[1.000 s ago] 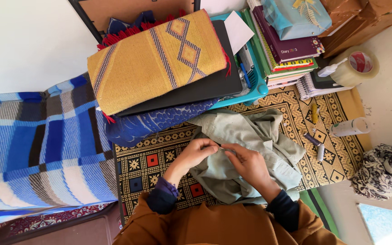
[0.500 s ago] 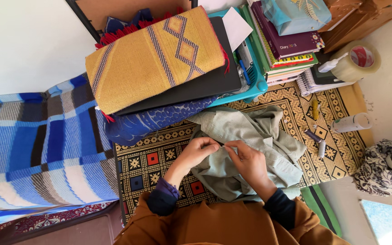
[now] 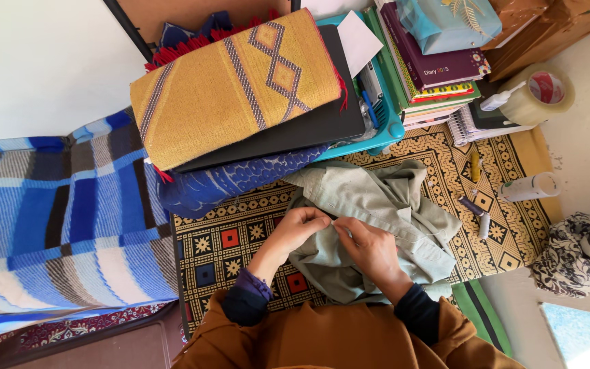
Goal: The person lays a light green shirt on the floor, picks up a thread spool and threads a needle, cuts the thread with scissors, and stitches the shirt by hand, pulling the needle and thread through the fabric.
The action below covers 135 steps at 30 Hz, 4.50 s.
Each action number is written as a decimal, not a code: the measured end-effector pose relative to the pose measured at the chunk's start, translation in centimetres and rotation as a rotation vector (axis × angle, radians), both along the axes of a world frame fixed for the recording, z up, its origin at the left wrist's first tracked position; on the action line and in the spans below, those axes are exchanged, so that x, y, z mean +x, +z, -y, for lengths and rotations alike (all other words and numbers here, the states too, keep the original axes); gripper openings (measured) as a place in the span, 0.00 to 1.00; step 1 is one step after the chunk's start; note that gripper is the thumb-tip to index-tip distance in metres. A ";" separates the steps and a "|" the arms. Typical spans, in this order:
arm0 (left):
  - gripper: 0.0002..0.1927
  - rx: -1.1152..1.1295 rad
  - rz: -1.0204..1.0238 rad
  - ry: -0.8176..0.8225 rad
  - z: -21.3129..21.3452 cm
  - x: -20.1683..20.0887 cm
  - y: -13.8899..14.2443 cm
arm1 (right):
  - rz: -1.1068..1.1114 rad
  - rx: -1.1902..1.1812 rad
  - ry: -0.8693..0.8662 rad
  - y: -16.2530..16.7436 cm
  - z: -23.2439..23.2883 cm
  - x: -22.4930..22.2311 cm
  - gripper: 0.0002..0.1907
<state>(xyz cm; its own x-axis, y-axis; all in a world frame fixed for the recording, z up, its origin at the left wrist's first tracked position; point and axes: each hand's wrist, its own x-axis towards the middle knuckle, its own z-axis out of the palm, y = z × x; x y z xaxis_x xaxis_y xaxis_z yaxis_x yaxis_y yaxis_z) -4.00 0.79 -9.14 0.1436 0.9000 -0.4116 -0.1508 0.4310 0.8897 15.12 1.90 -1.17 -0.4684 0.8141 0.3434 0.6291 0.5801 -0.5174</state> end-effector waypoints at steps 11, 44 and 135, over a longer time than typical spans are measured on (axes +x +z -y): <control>0.15 0.077 0.000 -0.042 0.3 -0.4 2.0 | -0.126 -0.271 -0.058 -0.2 0.1 0.0 0.08; 0.07 0.392 -0.314 0.159 3.1 1.5 15.1 | -0.393 -0.447 -0.070 4.2 -0.2 1.5 0.04; 0.09 0.111 0.308 0.120 -1.4 0.1 8.7 | 0.085 -0.410 0.060 3.5 0.2 8.6 0.14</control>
